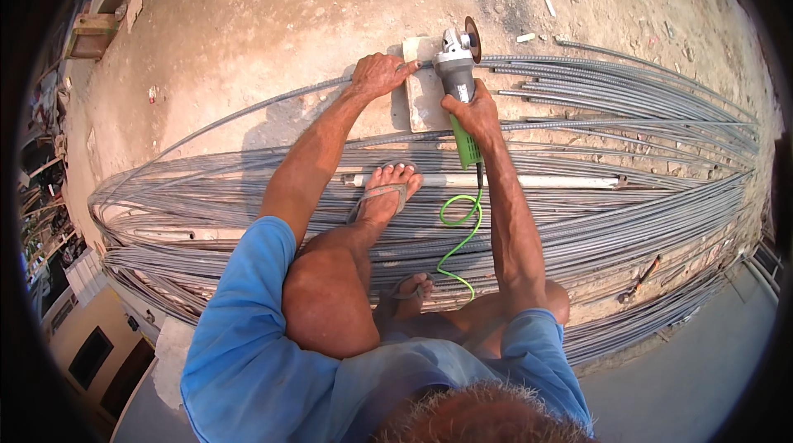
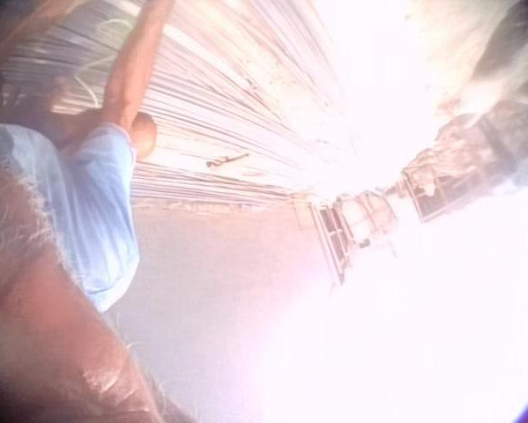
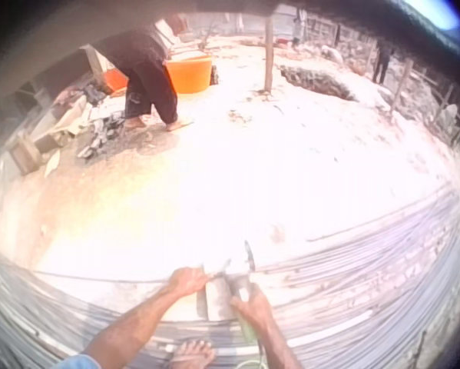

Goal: The person uses a power angle grinder to cut through metal rebar while crouching over a pile of steel rods on a construction site.

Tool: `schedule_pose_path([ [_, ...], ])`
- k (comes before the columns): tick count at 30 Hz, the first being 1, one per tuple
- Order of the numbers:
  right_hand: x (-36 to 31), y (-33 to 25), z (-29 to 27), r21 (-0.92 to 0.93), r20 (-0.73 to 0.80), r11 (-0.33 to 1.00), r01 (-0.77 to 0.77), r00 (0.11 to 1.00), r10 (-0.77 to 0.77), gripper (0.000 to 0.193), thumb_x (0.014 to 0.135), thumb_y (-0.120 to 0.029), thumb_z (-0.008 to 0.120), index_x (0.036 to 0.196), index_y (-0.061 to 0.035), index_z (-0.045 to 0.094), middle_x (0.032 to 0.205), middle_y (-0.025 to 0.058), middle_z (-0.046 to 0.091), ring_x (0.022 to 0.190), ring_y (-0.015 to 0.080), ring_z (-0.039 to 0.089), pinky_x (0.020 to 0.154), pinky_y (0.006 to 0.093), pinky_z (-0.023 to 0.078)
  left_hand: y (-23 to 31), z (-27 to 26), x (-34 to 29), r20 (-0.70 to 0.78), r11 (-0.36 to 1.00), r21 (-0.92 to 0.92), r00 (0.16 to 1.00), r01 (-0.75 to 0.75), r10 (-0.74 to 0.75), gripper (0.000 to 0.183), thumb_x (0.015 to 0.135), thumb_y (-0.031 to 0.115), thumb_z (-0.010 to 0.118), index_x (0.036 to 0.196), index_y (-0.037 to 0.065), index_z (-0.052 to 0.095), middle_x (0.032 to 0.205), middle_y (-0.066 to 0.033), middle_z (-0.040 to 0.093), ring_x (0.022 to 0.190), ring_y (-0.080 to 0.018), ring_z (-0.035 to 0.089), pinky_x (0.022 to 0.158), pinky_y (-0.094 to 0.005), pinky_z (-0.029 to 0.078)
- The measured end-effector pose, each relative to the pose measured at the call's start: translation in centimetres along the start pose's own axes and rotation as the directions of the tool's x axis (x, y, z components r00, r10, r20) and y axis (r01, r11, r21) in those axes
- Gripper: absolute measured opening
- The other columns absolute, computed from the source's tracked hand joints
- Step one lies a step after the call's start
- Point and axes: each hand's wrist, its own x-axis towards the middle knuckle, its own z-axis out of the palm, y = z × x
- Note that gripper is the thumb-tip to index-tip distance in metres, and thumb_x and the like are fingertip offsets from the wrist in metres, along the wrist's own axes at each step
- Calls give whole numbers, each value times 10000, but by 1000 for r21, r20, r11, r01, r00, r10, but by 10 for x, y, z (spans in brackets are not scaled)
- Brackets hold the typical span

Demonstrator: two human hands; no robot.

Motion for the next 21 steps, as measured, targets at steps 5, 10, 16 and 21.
schedule_pose_path([
  [5,2,0,-2,-2,4,1000,-21,1000,21,679,677,-378,790,1193,21,600,1002,237,726,893,349,730,787,436,573,0,4,3,-1,1000,30,1000,-2,3,691,972,693,488,846,77,776,645,-153,687,692,-331,718,642,-474,558],
  [10,-1,7,-1,28,8,1000,-6,1000,6,673,672,-388,801,1178,9,604,996,228,730,898,342,731,800,427,572,2,0,4,39,999,45,999,21,-23,693,974,698,477,854,88,782,668,-152,698,705,-332,720,638,-472,558],
  [16,-5,18,2,50,-8,999,21,1000,-20,687,666,-411,805,1175,4,603,977,225,731,898,347,728,811,429,569,2,0,4,22,998,59,1000,11,-12,707,969,714,464,875,94,791,679,-157,704,719,-338,723,654,-474,560],
  [21,-7,8,0,58,-6,998,13,1000,-13,678,660,-391,802,1166,17,608,979,235,728,901,349,726,805,433,566,3,-2,2,13,998,66,1000,-13,12,687,967,691,496,892,78,798,683,-166,713,698,-337,727,640,-462,576],
])
